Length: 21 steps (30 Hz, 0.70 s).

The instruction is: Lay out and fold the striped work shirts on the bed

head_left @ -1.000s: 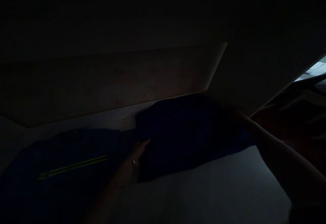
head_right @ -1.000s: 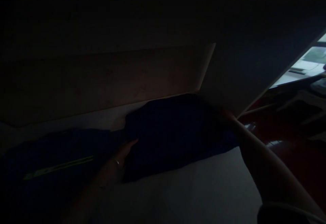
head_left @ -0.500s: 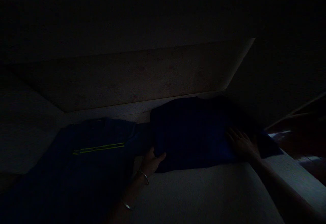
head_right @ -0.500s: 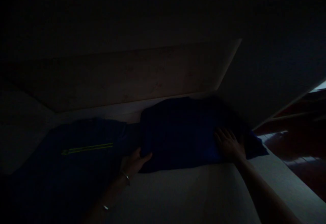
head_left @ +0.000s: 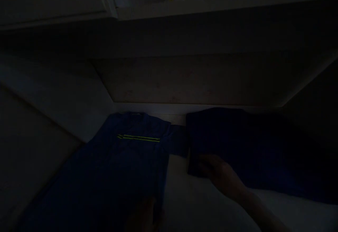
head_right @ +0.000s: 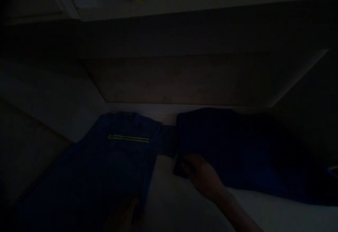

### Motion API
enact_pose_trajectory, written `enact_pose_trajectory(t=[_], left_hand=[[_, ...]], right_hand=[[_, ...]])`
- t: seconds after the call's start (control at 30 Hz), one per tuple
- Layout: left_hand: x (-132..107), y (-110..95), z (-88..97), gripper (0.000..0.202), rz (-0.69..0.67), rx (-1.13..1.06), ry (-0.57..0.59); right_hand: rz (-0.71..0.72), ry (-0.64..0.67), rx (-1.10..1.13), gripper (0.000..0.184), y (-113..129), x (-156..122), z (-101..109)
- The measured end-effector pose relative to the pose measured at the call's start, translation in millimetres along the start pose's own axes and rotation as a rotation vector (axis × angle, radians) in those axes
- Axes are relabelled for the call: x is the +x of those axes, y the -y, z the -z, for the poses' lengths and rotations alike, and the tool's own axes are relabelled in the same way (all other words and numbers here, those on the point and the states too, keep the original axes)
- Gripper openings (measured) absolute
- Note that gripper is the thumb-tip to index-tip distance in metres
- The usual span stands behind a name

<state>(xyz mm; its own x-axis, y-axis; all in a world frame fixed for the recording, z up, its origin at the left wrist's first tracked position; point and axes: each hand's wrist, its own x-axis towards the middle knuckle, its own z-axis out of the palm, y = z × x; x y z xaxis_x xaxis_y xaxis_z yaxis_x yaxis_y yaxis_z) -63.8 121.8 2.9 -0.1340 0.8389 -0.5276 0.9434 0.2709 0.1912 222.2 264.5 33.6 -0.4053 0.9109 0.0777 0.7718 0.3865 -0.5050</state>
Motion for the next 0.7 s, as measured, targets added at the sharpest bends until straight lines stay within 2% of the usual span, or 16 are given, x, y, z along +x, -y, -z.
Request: enact_pose_trajectory(t=[0.07, 0.13, 0.23, 0.33, 0.43, 0.53, 0.6, 0.7], left_hand=[[-2.0, 6.9, -3.6, 0.05, -0.003, -0.022, 0.032], [-5.7, 9.9, -3.2, 0.045, -0.042, -0.059, 0.031], [-12.7, 13.7, -0.4, 0.041, -0.088, -0.124, -0.019], [-19.1, 21.7, -0.6, 0.04, -0.109, -0.201, -0.081], [-25.0, 30.4, -0.1, 0.037, -0.15, -0.315, -0.129], [-30.8, 28.5, 10.7, 0.035, -0.253, -0.465, -0.204], [-34.4, 16.5, 24.1, 0.035, -0.333, -0.528, -0.249], [-39.8, -16.8, 44.0, 0.036, -0.444, -0.558, -0.275]], right_hand=[[0.122, 0.076, -0.201, 0.036, 32.0, 25.7, -21.7], [0.155, 0.117, -0.402, 0.039, 47.0, 48.6, -39.7], [0.137, 0.216, -0.564, 0.037, 52.5, 71.5, -57.5], [0.048, 0.293, -0.576, 0.036, 55.1, 81.7, -60.6], [-0.112, 0.239, -0.405, 0.033, 59.8, 89.8, -50.8], [-0.157, 0.014, 0.012, 0.032, 64.0, 103.2, -37.1], [-0.117, -0.138, 0.291, 0.031, 65.9, 113.2, -28.1], [-0.063, -0.319, 0.594, 0.036, 67.1, 121.8, -9.2]])
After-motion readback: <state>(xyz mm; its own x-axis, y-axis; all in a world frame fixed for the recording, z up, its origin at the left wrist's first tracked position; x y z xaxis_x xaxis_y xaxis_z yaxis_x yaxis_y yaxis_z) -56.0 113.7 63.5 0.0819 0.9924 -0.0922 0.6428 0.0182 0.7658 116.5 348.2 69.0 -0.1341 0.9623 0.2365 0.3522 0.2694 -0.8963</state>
